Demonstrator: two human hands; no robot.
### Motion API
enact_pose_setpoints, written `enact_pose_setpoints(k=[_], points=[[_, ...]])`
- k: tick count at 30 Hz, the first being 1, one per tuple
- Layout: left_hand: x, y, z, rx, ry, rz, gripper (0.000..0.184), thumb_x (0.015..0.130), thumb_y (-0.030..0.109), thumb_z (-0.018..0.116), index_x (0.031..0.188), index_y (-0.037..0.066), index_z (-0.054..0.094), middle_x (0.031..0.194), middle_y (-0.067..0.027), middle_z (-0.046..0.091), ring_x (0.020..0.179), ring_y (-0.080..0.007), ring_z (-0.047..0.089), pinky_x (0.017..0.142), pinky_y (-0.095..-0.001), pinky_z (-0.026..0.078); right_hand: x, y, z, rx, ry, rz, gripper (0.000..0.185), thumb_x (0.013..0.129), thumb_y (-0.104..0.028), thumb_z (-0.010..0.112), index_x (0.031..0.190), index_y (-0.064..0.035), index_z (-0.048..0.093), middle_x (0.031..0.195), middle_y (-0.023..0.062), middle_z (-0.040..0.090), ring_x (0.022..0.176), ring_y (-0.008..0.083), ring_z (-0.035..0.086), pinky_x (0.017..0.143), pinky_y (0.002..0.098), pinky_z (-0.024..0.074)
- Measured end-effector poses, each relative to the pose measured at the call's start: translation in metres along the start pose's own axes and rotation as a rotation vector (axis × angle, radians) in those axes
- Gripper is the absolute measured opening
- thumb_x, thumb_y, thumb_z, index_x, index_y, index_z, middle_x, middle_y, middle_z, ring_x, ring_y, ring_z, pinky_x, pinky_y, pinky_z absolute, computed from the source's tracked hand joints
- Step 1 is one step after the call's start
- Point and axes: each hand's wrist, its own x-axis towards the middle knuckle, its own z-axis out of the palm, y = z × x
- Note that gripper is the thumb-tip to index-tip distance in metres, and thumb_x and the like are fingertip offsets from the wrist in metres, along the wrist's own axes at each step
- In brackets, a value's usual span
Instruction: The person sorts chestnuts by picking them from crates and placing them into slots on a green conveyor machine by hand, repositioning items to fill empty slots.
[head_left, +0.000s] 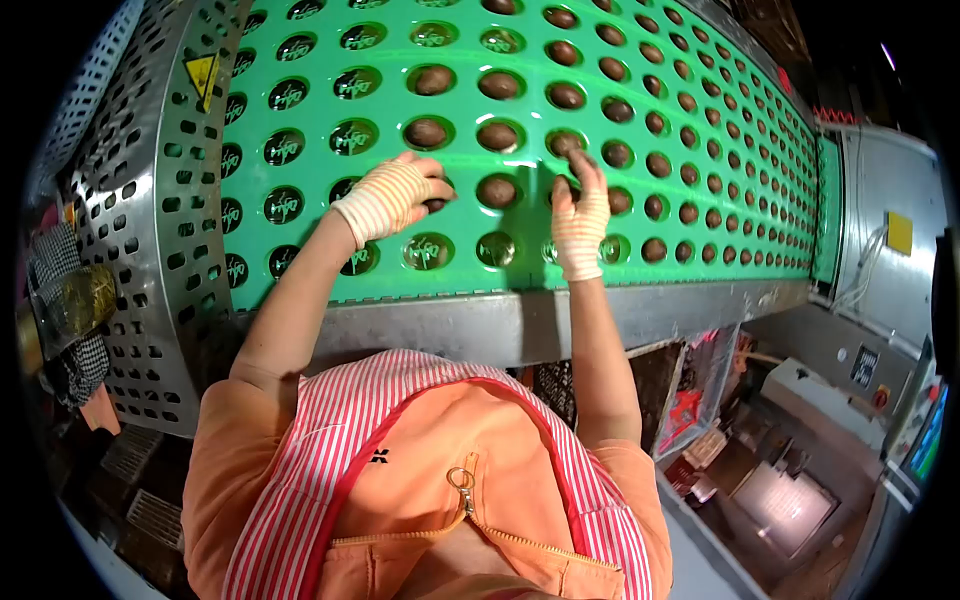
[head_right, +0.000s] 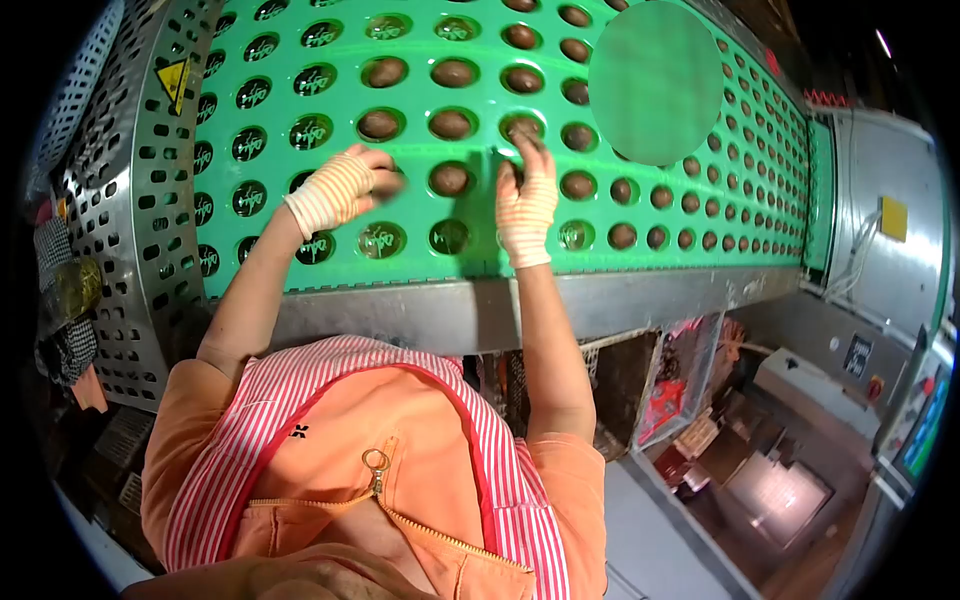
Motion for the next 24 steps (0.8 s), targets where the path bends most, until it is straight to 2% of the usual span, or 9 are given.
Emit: enact_pose_setpoints(k=[3, 5, 9, 11, 15, 18, 19, 21, 24], points=[[0.016, 0.011, 0.002, 0.031, -0.151, -0.265, 0.039, 0.075, 0.024, 0.070, 0.112, 0.012, 0.063, 0.101, -0.0162, 0.064, 0.093, -0.0403, 0.060, 0.083, -0.0488, 0.049, -0.049, -0.004, -0.006, 0.107, 0.033, 0.013, 0.039, 0.081, 0.003, 0.059, 0.119, -0.0047, 0.060, 0.119, 0.0184, 0.058, 0.103, 0.0367, 0.058, 0.092, 0.0415, 0.0479], [0.018, 0.023, 0.013, 0.317, 0.071, -0.430, 0.037, 0.077, 0.030, 0.070, 0.108, 0.011, 0.064, 0.093, -0.0163, 0.066, 0.085, -0.0372, 0.064, 0.077, -0.0479, 0.051, -0.077, -0.035, -0.013, 0.072, 0.029, 0.078, 0.037, 0.080, -0.002, 0.060, 0.117, -0.0060, 0.061, 0.117, 0.0204, 0.059, 0.106, 0.0384, 0.057, 0.091, 0.0444, 0.0477], [0.029, 0.037, 0.042, 0.525, 0.448, -0.187, 0.059, 0.082, 0.037, 0.067, 0.133, 0.011, 0.051, 0.126, -0.0176, 0.055, 0.111, -0.0362, 0.055, 0.094, -0.0480, 0.045, -0.124, -0.056, -0.023, 0.153, -0.016, 0.051, 0.031, 0.079, -0.004, 0.061, 0.109, -0.0081, 0.061, 0.116, 0.0187, 0.058, 0.105, 0.0380, 0.057, 0.090, 0.0438, 0.0484], [0.018, 0.017, 0.067, 0.749, 0.245, -0.288, 0.065, 0.086, 0.039, 0.063, 0.142, 0.013, 0.043, 0.139, -0.0152, 0.044, 0.124, -0.0366, 0.045, 0.101, -0.0497, 0.040, -0.148, -0.066, -0.050, 0.196, 0.044, 0.064, 0.030, 0.079, -0.005, 0.062, 0.109, -0.0080, 0.061, 0.116, 0.0166, 0.058, 0.104, 0.0377, 0.057, 0.089, 0.0432, 0.0492], [0.020, -0.008, 0.063, 0.715, 0.340, -0.028, 0.059, 0.091, 0.040, 0.057, 0.141, 0.012, 0.043, 0.141, -0.0166, 0.043, 0.131, -0.0373, 0.039, 0.104, -0.0501, 0.038, -0.210, -0.026, -0.123, -0.021, 0.284, 0.194, 0.029, 0.076, -0.004, 0.063, 0.106, -0.0076, 0.061, 0.113, 0.0145, 0.060, 0.101, 0.0366, 0.058, 0.089, 0.0434, 0.0496], [0.030, 0.001, 0.060, 0.557, 0.384, -0.161, 0.059, 0.091, 0.034, 0.060, 0.141, 0.008, 0.043, 0.138, -0.0220, 0.045, 0.128, -0.0391, 0.042, 0.106, -0.0501, 0.037, -0.283, 0.037, -0.205, -0.209, 0.497, 0.410, 0.021, 0.075, -0.007, 0.063, 0.094, -0.0030, 0.065, 0.096, 0.0146, 0.066, 0.093, 0.0306, 0.063, 0.082, 0.0416, 0.0521], [0.035, 0.021, 0.060, 0.579, 0.425, -0.263, 0.059, 0.091, 0.032, 0.061, 0.141, 0.006, 0.043, 0.137, -0.0227, 0.046, 0.128, -0.0373, 0.044, 0.107, -0.0487, 0.037, -0.308, 0.051, -0.233, 0.133, 0.626, 0.796, 0.027, 0.075, -0.014, 0.064, 0.098, -0.0019, 0.068, 0.097, 0.0156, 0.067, 0.093, 0.0267, 0.064, 0.084, 0.0391, 0.0517], [0.062, 0.116, 0.062, 0.215, 0.437, -0.146, 0.056, 0.091, 0.025, 0.064, 0.139, 0.003, 0.045, 0.136, -0.0213, 0.048, 0.126, -0.0319, 0.047, 0.106, -0.0447, 0.038, -0.395, 0.140, -0.267, -0.236, 0.706, 1.085, 0.034, 0.080, -0.017, 0.063, 0.109, -0.0014, 0.068, 0.113, 0.0218, 0.065, 0.099, 0.0307, 0.064, 0.093, 0.0388, 0.0489], [0.103, 0.217, 0.112, -0.259, 0.360, 0.106, 0.036, 0.090, 0.006, 0.064, 0.124, -0.001, 0.057, 0.124, -0.0140, 0.060, 0.110, -0.0233, 0.058, 0.099, -0.0358, 0.045, -0.459, 0.209, -0.298, -0.200, 0.638, 1.360, 0.050, 0.080, -0.032, 0.066, 0.125, -0.0084, 0.062, 0.127, 0.0243, 0.057, 0.113, 0.0369, 0.058, 0.099, 0.0409, 0.0452]])
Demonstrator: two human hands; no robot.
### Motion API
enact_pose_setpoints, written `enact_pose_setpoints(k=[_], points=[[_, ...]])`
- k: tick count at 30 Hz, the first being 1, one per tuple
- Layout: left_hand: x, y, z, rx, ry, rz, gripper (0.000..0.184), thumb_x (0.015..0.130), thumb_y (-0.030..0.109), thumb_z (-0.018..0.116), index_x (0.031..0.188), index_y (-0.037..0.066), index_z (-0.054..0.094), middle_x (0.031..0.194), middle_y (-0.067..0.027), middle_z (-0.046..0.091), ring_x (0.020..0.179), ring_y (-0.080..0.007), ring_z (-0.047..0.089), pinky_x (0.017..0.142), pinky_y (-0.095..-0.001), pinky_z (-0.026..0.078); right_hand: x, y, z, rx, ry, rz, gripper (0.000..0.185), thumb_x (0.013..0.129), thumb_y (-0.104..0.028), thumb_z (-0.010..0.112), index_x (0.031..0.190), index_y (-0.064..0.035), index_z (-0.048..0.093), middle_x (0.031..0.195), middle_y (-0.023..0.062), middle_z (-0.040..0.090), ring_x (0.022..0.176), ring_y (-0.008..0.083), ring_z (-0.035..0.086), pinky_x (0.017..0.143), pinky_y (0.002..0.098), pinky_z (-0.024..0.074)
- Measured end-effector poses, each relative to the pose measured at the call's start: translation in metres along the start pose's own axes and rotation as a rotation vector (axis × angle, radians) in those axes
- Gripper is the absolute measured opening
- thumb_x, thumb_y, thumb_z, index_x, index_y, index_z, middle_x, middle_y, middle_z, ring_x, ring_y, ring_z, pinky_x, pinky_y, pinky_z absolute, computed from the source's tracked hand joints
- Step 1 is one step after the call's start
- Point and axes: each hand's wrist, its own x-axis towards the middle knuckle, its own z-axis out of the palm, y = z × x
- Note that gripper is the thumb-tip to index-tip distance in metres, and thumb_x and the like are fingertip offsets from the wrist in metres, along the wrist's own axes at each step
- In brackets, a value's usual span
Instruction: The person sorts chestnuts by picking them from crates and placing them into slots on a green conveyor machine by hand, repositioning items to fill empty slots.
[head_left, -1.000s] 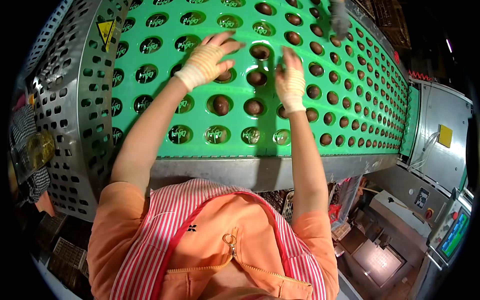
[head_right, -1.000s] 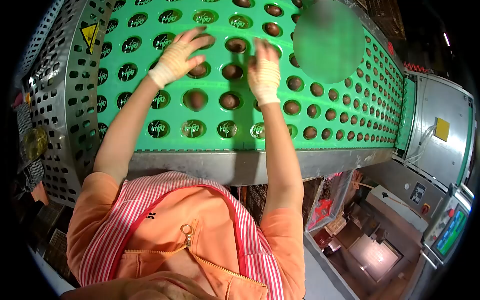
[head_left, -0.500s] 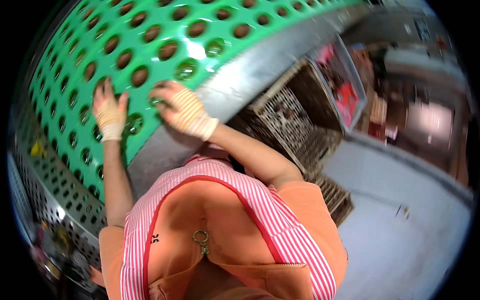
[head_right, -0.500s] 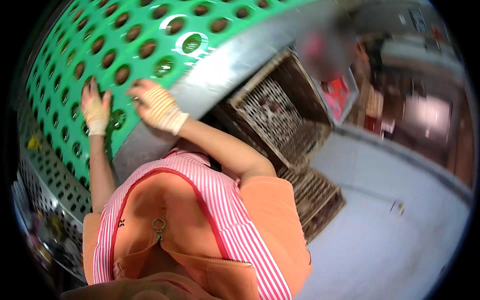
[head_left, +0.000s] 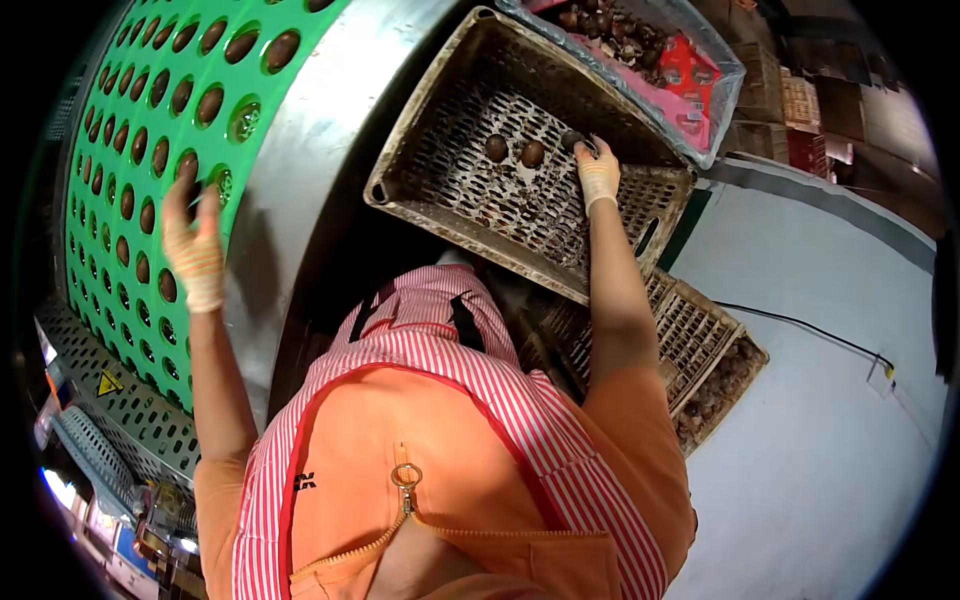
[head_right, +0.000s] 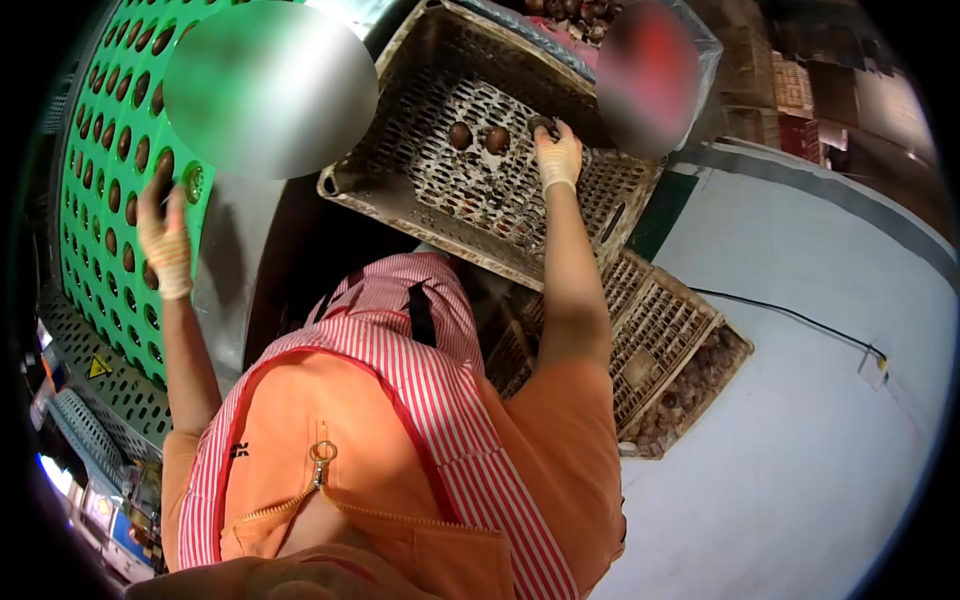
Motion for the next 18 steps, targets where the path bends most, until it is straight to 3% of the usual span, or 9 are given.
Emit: enact_pose_setpoints(k=[2, 3, 5, 7, 9, 11, 14, 16, 18], points=[[0.004, 0.053, 0.066, 0.006, -0.286, -0.004, 0.029, 0.088, 0.010, 0.065, 0.115, 0.001, 0.063, 0.112, -0.0128, 0.066, 0.104, -0.0235, 0.063, 0.093, -0.0339, 0.048, 0.029, 0.016, 0.011, -0.091, -0.120, 0.160, 0.063, 0.078, -0.041, 0.069, 0.132, -0.0121, 0.057, 0.136, 0.0252, 0.050, 0.121, 0.0395, 0.053, 0.102, 0.0421, 0.0428], [0.009, 0.089, 0.100, 0.103, -0.479, 0.033, 0.028, 0.088, 0.015, 0.065, 0.112, 0.002, 0.064, 0.108, -0.0142, 0.067, 0.102, -0.0270, 0.064, 0.091, -0.0338, 0.049, 0.037, 0.023, 0.023, -0.095, -0.198, 0.182, 0.079, 0.074, -0.050, 0.071, 0.141, -0.0157, 0.048, 0.147, 0.0255, 0.035, 0.128, 0.0415, 0.046, 0.104, 0.0454, 0.0406], [0.014, 0.105, 0.176, 0.091, -0.750, 0.298, 0.031, 0.089, 0.019, 0.063, 0.117, 0.005, 0.062, 0.114, -0.0154, 0.064, 0.104, -0.0312, 0.063, 0.092, -0.0376, 0.050, 0.021, -0.009, 0.031, -0.115, -0.201, 0.209, 0.077, 0.074, -0.048, 0.073, 0.139, -0.0163, 0.048, 0.149, 0.0226, 0.030, 0.127, 0.0418, 0.047, 0.103, 0.0477, 0.0423], [0.008, 0.112, 0.252, 0.300, -1.032, 0.259, 0.036, 0.089, 0.018, 0.061, 0.124, 0.008, 0.056, 0.118, -0.0148, 0.060, 0.106, -0.0319, 0.062, 0.092, -0.0394, 0.050, 0.012, -0.019, 0.042, -0.351, -0.281, 0.004, 0.073, 0.075, -0.047, 0.074, 0.137, -0.0187, 0.049, 0.146, 0.0175, 0.033, 0.124, 0.0398, 0.050, 0.100, 0.0485, 0.0445], [-0.006, 0.105, 0.316, 0.478, -1.195, 0.191, 0.043, 0.088, 0.021, 0.065, 0.127, 0.009, 0.052, 0.119, -0.0170, 0.056, 0.104, -0.0342, 0.062, 0.091, -0.0397, 0.051, 0.002, -0.024, 0.057, -0.457, -0.323, -0.119, 0.057, 0.077, -0.033, 0.075, 0.128, -0.0214, 0.055, 0.133, 0.0137, 0.040, 0.114, 0.0373, 0.053, 0.094, 0.0486, 0.0485], [-0.024, 0.086, 0.361, 0.609, -1.311, 0.174, 0.047, 0.087, 0.019, 0.064, 0.131, 0.012, 0.050, 0.122, -0.0174, 0.055, 0.106, -0.0360, 0.061, 0.092, -0.0404, 0.051, -0.013, -0.029, 0.064, -0.561, -0.384, -0.241, 0.052, 0.077, -0.023, 0.075, 0.126, -0.0214, 0.056, 0.131, 0.0148, 0.041, 0.117, 0.0367, 0.051, 0.093, 0.0486, 0.0494], [-0.066, 0.022, 0.427, 0.468, -1.247, 0.381, 0.038, 0.087, 0.015, 0.056, 0.124, 0.015, 0.054, 0.123, -0.0185, 0.055, 0.114, -0.0362, 0.056, 0.091, -0.0420, 0.051, -0.020, -0.015, 0.073, -0.539, -0.365, -0.319, 0.050, 0.076, -0.016, 0.074, 0.122, -0.0213, 0.057, 0.130, 0.0155, 0.042, 0.117, 0.0365, 0.050, 0.093, 0.0470, 0.0488], [-0.063, 0.046, 0.418, 0.383, -1.212, 0.125, 0.025, 0.091, 0.020, 0.051, 0.114, 0.015, 0.060, 0.119, -0.0189, 0.058, 0.110, -0.0352, 0.058, 0.089, -0.0423, 0.052, -0.014, 0.004, 0.074, -0.489, -0.299, -0.367, 0.045, 0.076, -0.013, 0.070, 0.119, -0.0208, 0.059, 0.129, 0.0166, 0.042, 0.114, 0.0363, 0.052, 0.093, 0.0466, 0.0477], [-0.045, 0.075, 0.392, 0.291, -1.256, 0.059, 0.035, 0.088, 0.028, 0.057, 0.120, 0.014, 0.058, 0.116, -0.0203, 0.058, 0.106, -0.0360, 0.059, 0.088, -0.0430, 0.051, 0.000, 0.009, 0.078, -0.350, -0.287, -0.199, 0.036, 0.079, -0.012, 0.065, 0.115, -0.0190, 0.063, 0.134, 0.0195, 0.040, 0.113, 0.0376, 0.054, 0.091, 0.0471, 0.0466]])
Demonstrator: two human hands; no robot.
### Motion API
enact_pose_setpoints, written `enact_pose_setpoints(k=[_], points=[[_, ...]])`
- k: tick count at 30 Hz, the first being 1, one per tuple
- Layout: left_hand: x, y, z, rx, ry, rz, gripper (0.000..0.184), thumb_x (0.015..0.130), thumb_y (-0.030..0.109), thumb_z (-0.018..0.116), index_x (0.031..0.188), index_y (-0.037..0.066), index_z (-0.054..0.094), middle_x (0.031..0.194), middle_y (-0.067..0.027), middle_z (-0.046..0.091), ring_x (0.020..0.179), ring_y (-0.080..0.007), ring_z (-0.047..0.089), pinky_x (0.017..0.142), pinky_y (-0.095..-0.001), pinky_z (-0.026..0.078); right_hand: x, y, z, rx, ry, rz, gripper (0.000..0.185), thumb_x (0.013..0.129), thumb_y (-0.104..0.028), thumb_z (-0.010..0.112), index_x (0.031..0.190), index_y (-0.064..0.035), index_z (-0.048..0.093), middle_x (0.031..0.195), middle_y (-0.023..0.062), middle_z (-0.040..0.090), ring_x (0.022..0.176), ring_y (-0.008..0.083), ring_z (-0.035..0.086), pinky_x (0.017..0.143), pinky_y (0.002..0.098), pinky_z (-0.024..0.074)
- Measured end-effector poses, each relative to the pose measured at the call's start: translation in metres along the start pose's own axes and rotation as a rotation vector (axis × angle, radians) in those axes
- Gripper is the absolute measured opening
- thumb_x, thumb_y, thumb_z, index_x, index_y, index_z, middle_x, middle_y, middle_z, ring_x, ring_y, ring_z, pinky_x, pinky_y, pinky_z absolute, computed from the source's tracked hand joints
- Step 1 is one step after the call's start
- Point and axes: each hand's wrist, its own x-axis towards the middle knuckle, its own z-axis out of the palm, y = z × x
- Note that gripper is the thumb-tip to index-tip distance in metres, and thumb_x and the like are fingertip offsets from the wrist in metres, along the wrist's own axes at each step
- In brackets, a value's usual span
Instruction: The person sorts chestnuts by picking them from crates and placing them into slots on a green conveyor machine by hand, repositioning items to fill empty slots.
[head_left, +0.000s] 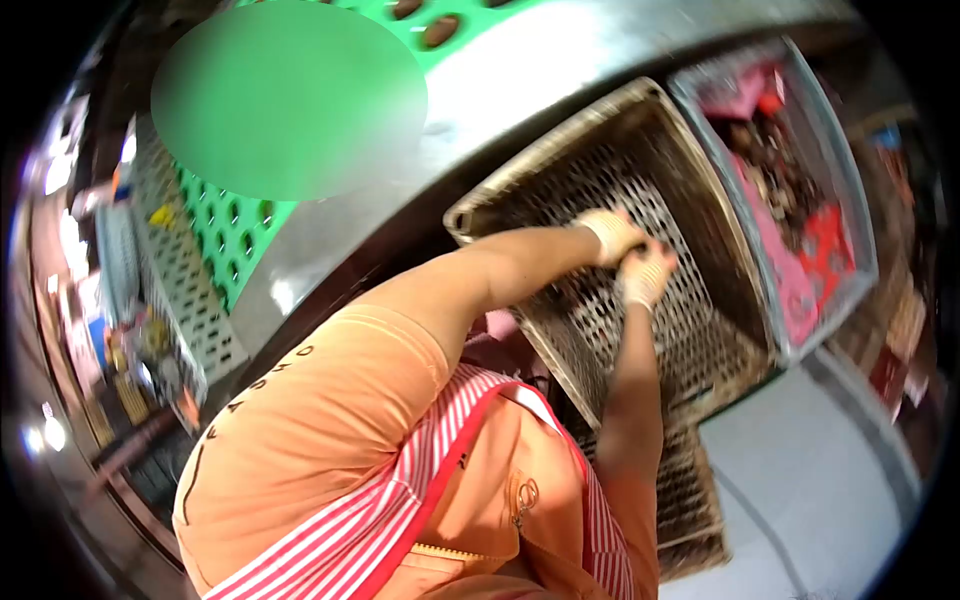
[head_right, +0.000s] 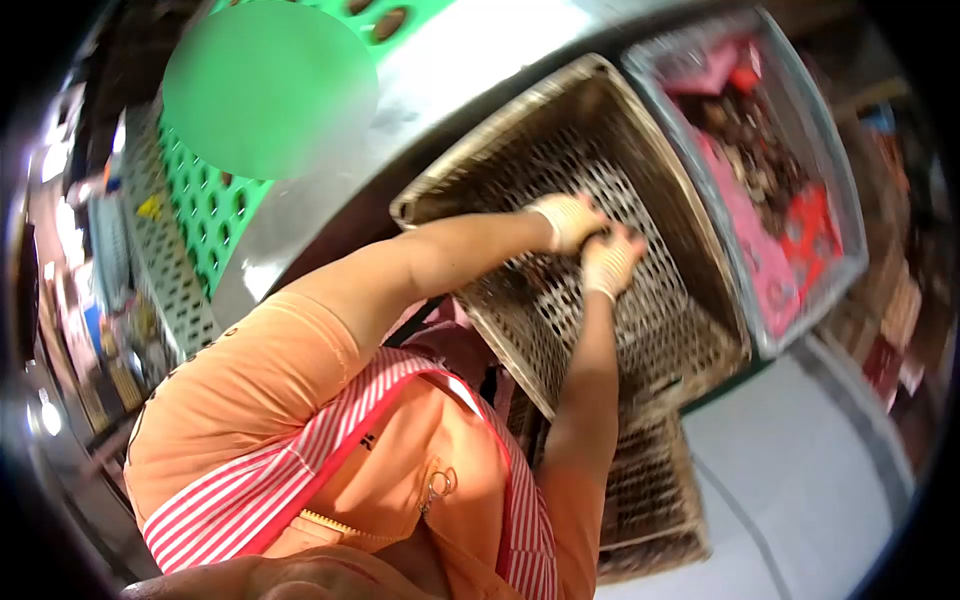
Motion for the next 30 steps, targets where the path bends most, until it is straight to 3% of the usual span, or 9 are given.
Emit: enact_pose_setpoints(k=[3, 7, 9, 11, 15, 20, 23, 26, 30], points=[[-0.060, 0.028, -0.055, -0.228, 0.140, 0.101, 0.047, 0.080, 0.029, 0.066, 0.123, 0.011, 0.057, 0.109, -0.0194, 0.058, 0.103, -0.0357, 0.058, 0.087, -0.0427, 0.050, 0.044, 0.061, 0.034, 1.038, -0.061, 0.107, 0.031, 0.095, -0.010, 0.056, 0.122, 0.0030, 0.052, 0.101, 0.0105, 0.062, 0.083, 0.0218, 0.061, 0.068, 0.0353, 0.0530], [-0.202, -0.004, -0.142, -0.248, 0.746, 0.295, 0.040, 0.076, 0.024, 0.067, 0.113, 0.009, 0.064, 0.098, -0.0167, 0.060, 0.098, -0.0339, 0.058, 0.087, -0.0418, 0.049, -0.040, -0.041, -0.082, 1.174, -0.193, 0.238, 0.066, 0.089, -0.022, 0.068, 0.145, -0.0096, 0.034, 0.100, 0.0103, 0.056, 0.072, 0.0184, 0.055, 0.070, 0.0401, 0.0523], [-0.271, -0.050, -0.158, -0.072, 0.951, -0.065, 0.041, 0.079, 0.024, 0.066, 0.118, 0.009, 0.064, 0.106, -0.0155, 0.060, 0.096, -0.0323, 0.058, 0.087, -0.0426, 0.048, -0.060, -0.057, -0.105, 1.256, -0.216, 0.194, 0.071, 0.086, -0.023, 0.072, 0.145, -0.0097, 0.034, 0.108, 0.0100, 0.056, 0.078, 0.0196, 0.058, 0.071, 0.0410, 0.0531], [-0.312, -0.102, -0.155, 0.110, 1.199, -0.251, 0.041, 0.082, 0.022, 0.065, 0.122, 0.013, 0.062, 0.110, -0.0133, 0.059, 0.094, -0.0322, 0.057, 0.084, -0.0429, 0.049, -0.068, -0.074, -0.119, 1.209, -0.303, 0.061, 0.074, 0.084, -0.022, 0.074, 0.145, -0.0093, 0.033, 0.112, 0.0110, 0.056, 0.083, 0.0197, 0.059, 0.071, 0.0417, 0.0540], [-0.325, -0.177, -0.128, 0.232, 0.802, -0.673, 0.038, 0.088, 0.019, 0.057, 0.127, 0.019, 0.058, 0.116, -0.0092, 0.059, 0.093, -0.0354, 0.055, 0.083, -0.0441, 0.050, -0.082, -0.155, -0.133, 0.770, -0.180, -0.513, 0.065, 0.082, -0.018, 0.075, 0.137, -0.0053, 0.044, 0.117, 0.0143, 0.059, 0.102, 0.0234, 0.061, 0.087, 0.0363, 0.0519], [-0.368, -0.158, -0.093, 0.043, 0.945, -0.616, 0.059, 0.087, 0.028, 0.059, 0.142, 0.019, 0.041, 0.149, -0.0156, 0.032, 0.127, -0.0429, 0.039, 0.105, -0.0532, 0.037, -0.112, -0.338, -0.105, 0.116, -0.144, -1.126, 0.054, 0.077, -0.011, 0.071, 0.127, -0.0074, 0.053, 0.119, 0.0150, 0.060, 0.106, 0.0302, 0.061, 0.091, 0.0372, 0.0492], [-0.402, -0.152, -0.053, -0.083, 1.167, -0.533, 0.057, 0.086, 0.026, 0.059, 0.140, 0.016, 0.045, 0.145, -0.0176, 0.037, 0.127, -0.0429, 0.039, 0.107, -0.0506, 0.035, -0.096, -0.410, -0.035, -0.139, -0.083, -1.426, 0.048, 0.075, -0.012, 0.070, 0.121, -0.0157, 0.057, 0.116, 0.0124, 0.061, 0.102, 0.0356, 0.060, 0.085, 0.0437, 0.0502], [-0.451, -0.146, -0.019, -0.161, 1.278, -0.608, 0.054, 0.084, 0.023, 0.063, 0.136, 0.017, 0.051, 0.145, -0.0152, 0.038, 0.125, -0.0404, 0.041, 0.106, -0.0478, 0.038, -0.069, -0.436, 0.009, -0.550, -0.196, -1.360, 0.040, 0.078, -0.015, 0.069, 0.116, -0.0191, 0.059, 0.113, 0.0123, 0.058, 0.100, 0.0363, 0.061, 0.081, 0.0470, 0.0519], [-0.493, -0.161, 0.033, -0.274, 1.524, -0.619, 0.045, 0.087, 0.025, 0.062, 0.129, 0.012, 0.058, 0.142, -0.0165, 0.043, 0.122, -0.0383, 0.047, 0.103, -0.0467, 0.040, -0.131, -0.458, 0.012, -0.137, -0.277, -1.245, 0.046, 0.078, -0.022, 0.074, 0.120, -0.0126, 0.058, 0.110, 0.0176, 0.052, 0.090, 0.0334, 0.059, 0.080, 0.0442, 0.0513]])
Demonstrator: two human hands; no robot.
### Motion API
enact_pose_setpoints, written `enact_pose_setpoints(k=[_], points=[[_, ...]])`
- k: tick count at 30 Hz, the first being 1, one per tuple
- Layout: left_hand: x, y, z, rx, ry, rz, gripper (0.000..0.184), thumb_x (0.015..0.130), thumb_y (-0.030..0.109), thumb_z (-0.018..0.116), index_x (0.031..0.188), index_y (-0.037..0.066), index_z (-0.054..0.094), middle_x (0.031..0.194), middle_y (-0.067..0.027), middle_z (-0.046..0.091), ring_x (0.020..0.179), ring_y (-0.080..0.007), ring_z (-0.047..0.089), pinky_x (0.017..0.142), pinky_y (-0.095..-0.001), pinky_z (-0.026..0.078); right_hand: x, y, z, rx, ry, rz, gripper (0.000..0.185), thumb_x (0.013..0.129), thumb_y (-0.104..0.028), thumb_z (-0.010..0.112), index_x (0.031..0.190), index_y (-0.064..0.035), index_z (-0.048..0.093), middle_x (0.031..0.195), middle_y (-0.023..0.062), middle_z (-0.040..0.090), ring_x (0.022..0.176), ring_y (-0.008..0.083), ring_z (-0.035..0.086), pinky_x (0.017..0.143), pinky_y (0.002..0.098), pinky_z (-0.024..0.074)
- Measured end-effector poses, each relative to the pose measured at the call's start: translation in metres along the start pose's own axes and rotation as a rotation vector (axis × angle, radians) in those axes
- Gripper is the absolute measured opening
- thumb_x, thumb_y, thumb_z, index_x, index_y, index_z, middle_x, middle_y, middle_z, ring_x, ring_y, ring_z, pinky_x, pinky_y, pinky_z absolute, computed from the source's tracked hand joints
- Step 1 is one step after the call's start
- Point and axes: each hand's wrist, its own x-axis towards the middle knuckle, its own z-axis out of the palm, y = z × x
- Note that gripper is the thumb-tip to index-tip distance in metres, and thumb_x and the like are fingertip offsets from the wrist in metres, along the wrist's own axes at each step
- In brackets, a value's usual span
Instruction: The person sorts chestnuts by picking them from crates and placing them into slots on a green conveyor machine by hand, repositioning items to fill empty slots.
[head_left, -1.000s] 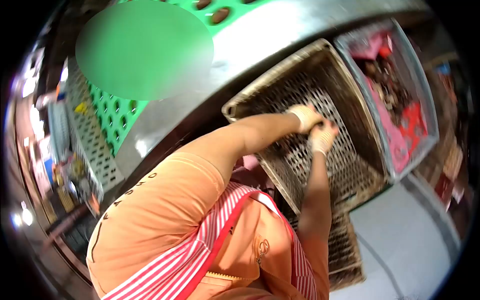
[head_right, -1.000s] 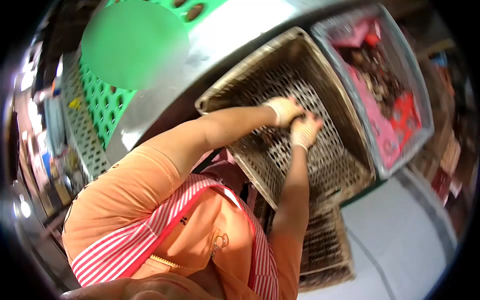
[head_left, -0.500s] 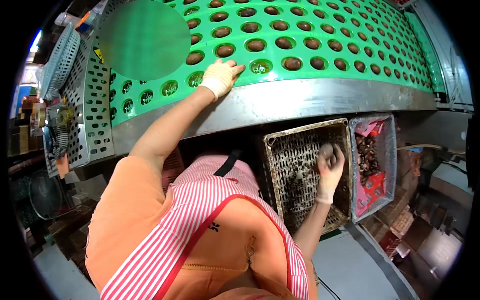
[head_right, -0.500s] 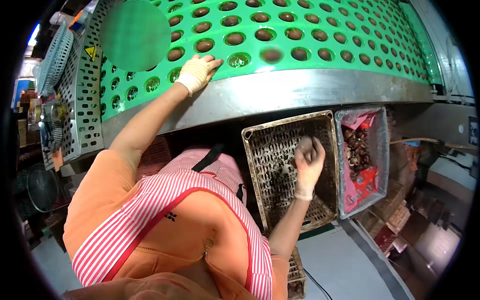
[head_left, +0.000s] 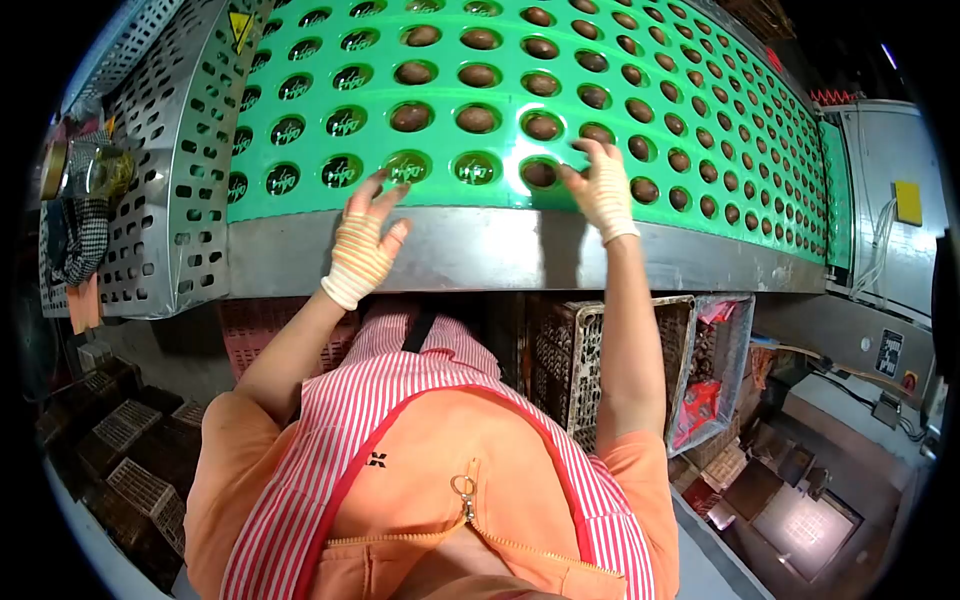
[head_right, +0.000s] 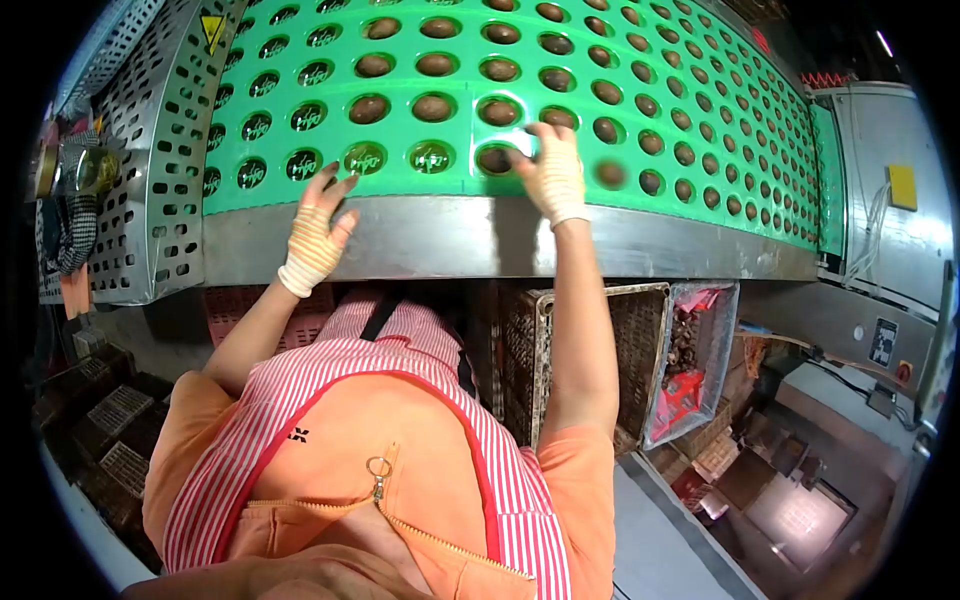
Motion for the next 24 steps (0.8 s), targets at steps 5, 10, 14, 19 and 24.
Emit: enact_pose_setpoints(k=[5, 10, 14, 19, 24], points=[[0.002, -0.013, -0.012, -0.094, 0.058, -0.028, 0.041, 0.093, 0.024, 0.059, 0.129, 0.006, 0.056, 0.137, -0.0192, 0.047, 0.123, -0.0378, 0.049, 0.101, -0.0434, 0.042, 0.007, -0.067, 0.102, -0.086, -0.139, -0.437, 0.035, 0.081, -0.020, 0.072, 0.113, -0.0130, 0.061, 0.119, 0.0125, 0.058, 0.108, 0.0378, 0.055, 0.089, 0.0451, 0.0467], [0.012, -0.006, -0.003, -0.071, -0.004, 0.046, 0.039, 0.092, 0.021, 0.061, 0.128, 0.006, 0.057, 0.135, -0.0189, 0.049, 0.123, -0.0370, 0.049, 0.102, -0.0432, 0.041, -0.061, -0.090, 0.063, 0.037, 0.362, -0.272, 0.042, 0.081, -0.020, 0.070, 0.122, -0.0127, 0.060, 0.129, 0.0185, 0.053, 0.120, 0.0393, 0.048, 0.098, 0.0472, 0.0416], [0.020, 0.024, 0.015, -0.340, -0.180, 0.097, 0.030, 0.091, 0.018, 0.061, 0.116, 0.003, 0.063, 0.116, -0.0174, 0.062, 0.108, -0.0345, 0.059, 0.094, -0.0399, 0.047, -0.227, -0.056, 0.069, 1.139, 0.180, 0.748, 0.052, 0.090, -0.032, 0.070, 0.132, -0.0068, 0.054, 0.121, 0.0086, 0.062, 0.104, 0.0230, 0.061, 0.088, 0.0374, 0.0503], [-0.004, 0.065, 0.044, -0.543, -0.571, 0.044, 0.025, 0.090, 0.014, 0.058, 0.109, 0.000, 0.066, 0.106, -0.0167, 0.067, 0.099, -0.0316, 0.065, 0.088, -0.0374, 0.050, -0.380, -0.009, 0.062, 2.089, 1.407, 1.313, 0.117, 0.070, -0.058, 0.079, 0.153, -0.0138, 0.009, 0.154, 0.0185, 0.021, 0.135, 0.0356, 0.037, 0.105, 0.0510, 0.0436], [-0.052, 0.107, 0.108, -0.706, -1.143, -0.478, 0.063, 0.092, 0.030, 0.063, 0.145, 0.005, 0.039, 0.113, -0.0096, 0.059, 0.102, -0.0192, 0.057, 0.080, -0.0349, 0.052, -0.423, 0.041, 0.090, 1.950, 1.605, 1.274, 0.083, 0.087, -0.026, 0.069, 0.152, -0.0214, 0.019, 0.155, 0.0183, 0.011, 0.139, 0.0351, 0.027, 0.105, 0.0464, 0.0454]])
